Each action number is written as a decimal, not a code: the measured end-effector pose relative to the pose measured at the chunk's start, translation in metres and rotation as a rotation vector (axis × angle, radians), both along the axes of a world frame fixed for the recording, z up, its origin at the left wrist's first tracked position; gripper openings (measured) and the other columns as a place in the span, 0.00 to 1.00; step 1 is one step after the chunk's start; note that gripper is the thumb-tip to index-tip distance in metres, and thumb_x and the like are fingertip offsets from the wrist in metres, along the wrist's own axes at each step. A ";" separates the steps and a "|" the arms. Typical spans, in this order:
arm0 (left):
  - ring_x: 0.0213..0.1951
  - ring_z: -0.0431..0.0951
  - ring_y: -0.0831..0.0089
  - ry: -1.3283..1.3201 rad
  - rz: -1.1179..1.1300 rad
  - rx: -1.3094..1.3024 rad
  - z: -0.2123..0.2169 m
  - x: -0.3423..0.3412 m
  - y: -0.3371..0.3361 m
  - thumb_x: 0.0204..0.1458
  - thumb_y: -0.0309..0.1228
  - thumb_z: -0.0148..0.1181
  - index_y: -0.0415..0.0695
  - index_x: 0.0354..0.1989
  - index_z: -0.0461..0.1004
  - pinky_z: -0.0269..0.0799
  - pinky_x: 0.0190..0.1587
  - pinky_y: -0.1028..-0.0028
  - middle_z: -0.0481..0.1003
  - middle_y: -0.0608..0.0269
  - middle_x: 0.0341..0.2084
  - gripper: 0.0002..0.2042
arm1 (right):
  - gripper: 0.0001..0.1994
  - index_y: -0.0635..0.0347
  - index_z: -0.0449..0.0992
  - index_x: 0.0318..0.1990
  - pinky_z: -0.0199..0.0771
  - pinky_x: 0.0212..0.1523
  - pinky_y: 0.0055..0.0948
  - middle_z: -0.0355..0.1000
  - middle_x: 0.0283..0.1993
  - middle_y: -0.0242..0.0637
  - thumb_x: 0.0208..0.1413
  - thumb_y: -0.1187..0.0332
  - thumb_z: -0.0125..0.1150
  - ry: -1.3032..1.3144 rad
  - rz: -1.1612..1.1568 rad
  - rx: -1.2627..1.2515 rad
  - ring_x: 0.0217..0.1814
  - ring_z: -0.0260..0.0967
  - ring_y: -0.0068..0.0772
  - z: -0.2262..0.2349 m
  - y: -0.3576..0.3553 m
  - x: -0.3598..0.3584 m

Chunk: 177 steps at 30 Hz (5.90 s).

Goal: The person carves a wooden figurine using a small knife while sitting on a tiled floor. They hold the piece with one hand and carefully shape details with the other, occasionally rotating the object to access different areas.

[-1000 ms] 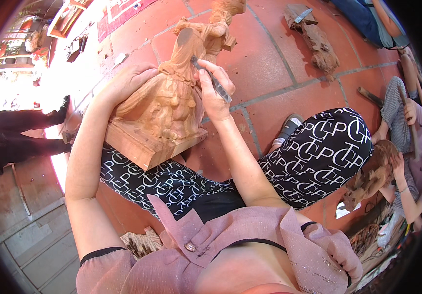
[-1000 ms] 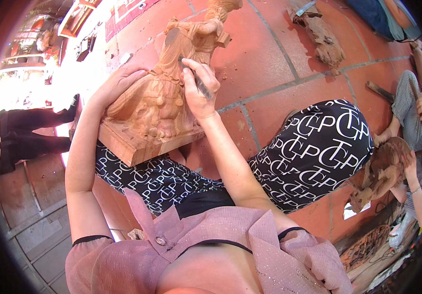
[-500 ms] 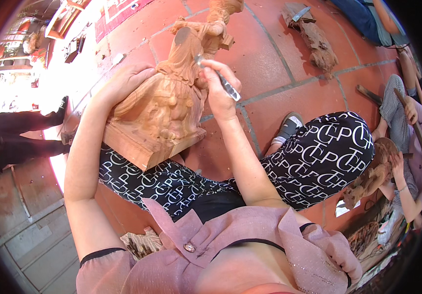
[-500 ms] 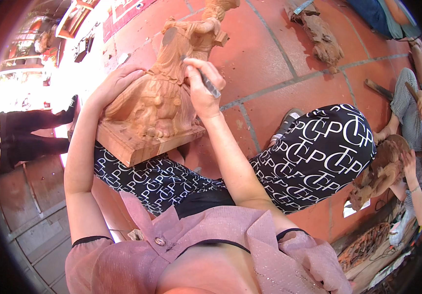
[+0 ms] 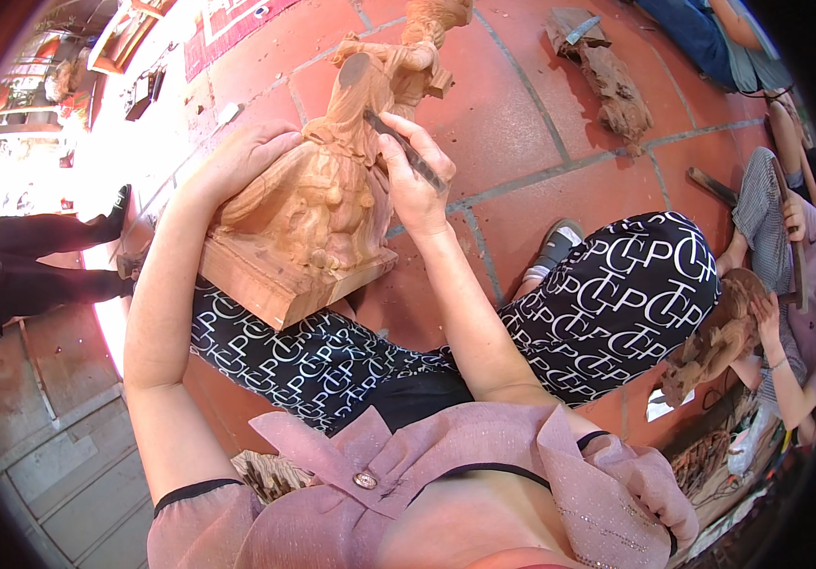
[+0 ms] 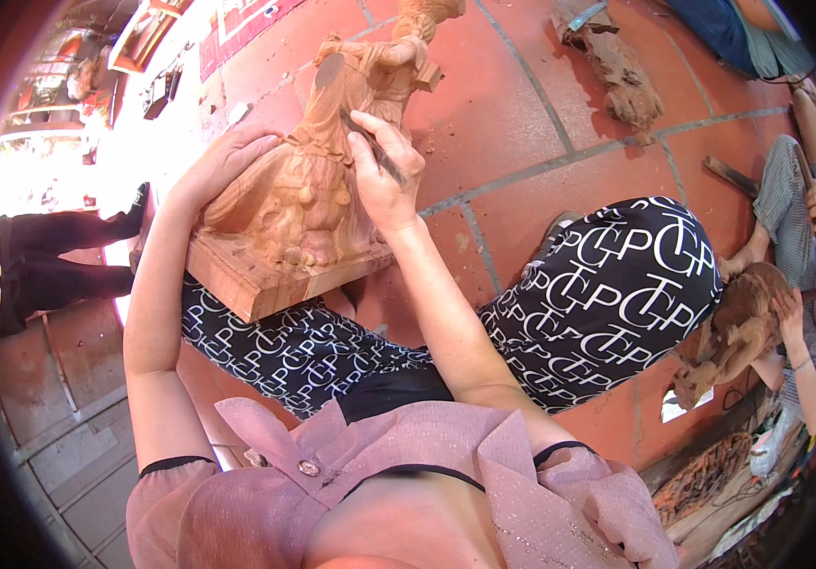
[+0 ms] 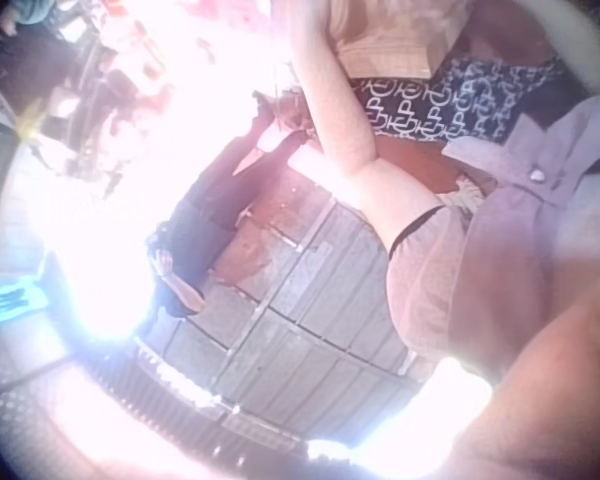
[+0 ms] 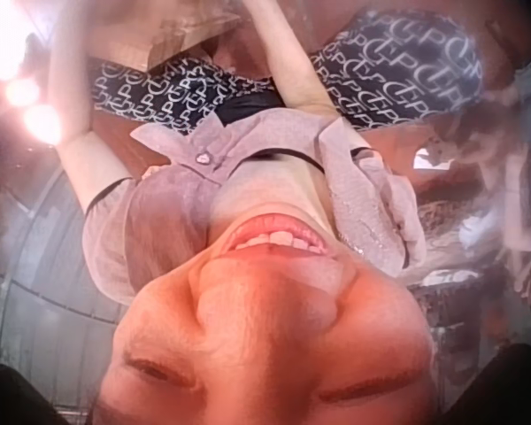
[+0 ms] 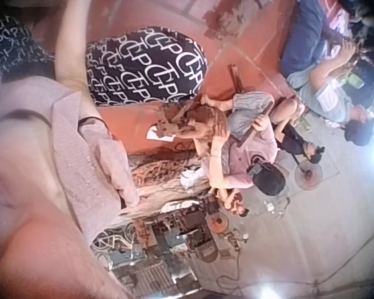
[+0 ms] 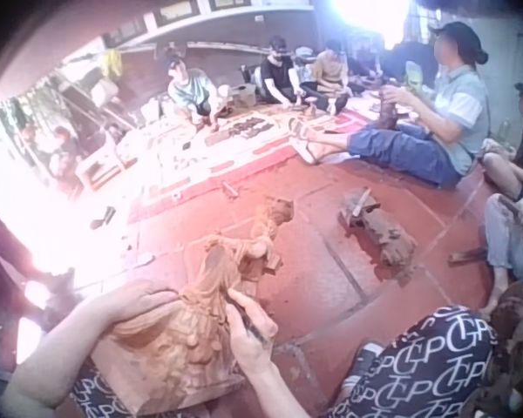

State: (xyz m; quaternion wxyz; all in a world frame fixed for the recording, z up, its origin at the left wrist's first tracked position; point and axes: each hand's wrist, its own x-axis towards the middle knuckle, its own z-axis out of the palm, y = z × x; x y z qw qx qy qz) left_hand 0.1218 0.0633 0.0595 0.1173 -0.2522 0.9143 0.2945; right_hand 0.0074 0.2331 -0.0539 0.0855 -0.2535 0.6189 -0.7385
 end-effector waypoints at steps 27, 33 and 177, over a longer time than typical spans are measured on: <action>0.45 0.74 0.59 0.037 0.000 -0.024 0.000 0.001 0.001 0.58 0.42 0.45 0.38 0.44 0.73 0.66 0.50 0.69 0.75 0.50 0.41 0.19 | 0.10 0.64 0.76 0.42 0.68 0.31 0.19 0.73 0.27 0.31 0.52 0.76 0.57 -0.216 0.095 -0.121 0.28 0.67 0.15 0.002 -0.001 -0.008; 0.45 0.73 0.58 0.061 -0.032 -0.031 -0.003 0.002 -0.002 0.58 0.42 0.45 0.38 0.44 0.73 0.65 0.50 0.69 0.75 0.50 0.40 0.19 | 0.09 0.63 0.76 0.42 0.68 0.30 0.20 0.72 0.27 0.32 0.52 0.76 0.57 -0.139 0.079 -0.068 0.27 0.67 0.16 -0.002 -0.003 -0.004; 0.46 0.72 0.50 -0.022 -0.036 -0.110 -0.012 -0.001 -0.005 0.57 0.43 0.45 0.39 0.45 0.74 0.65 0.50 0.62 0.74 0.45 0.40 0.20 | 0.09 0.68 0.74 0.42 0.72 0.33 0.21 0.73 0.34 0.38 0.54 0.77 0.53 -0.171 0.250 -0.035 0.31 0.72 0.23 0.038 0.009 0.024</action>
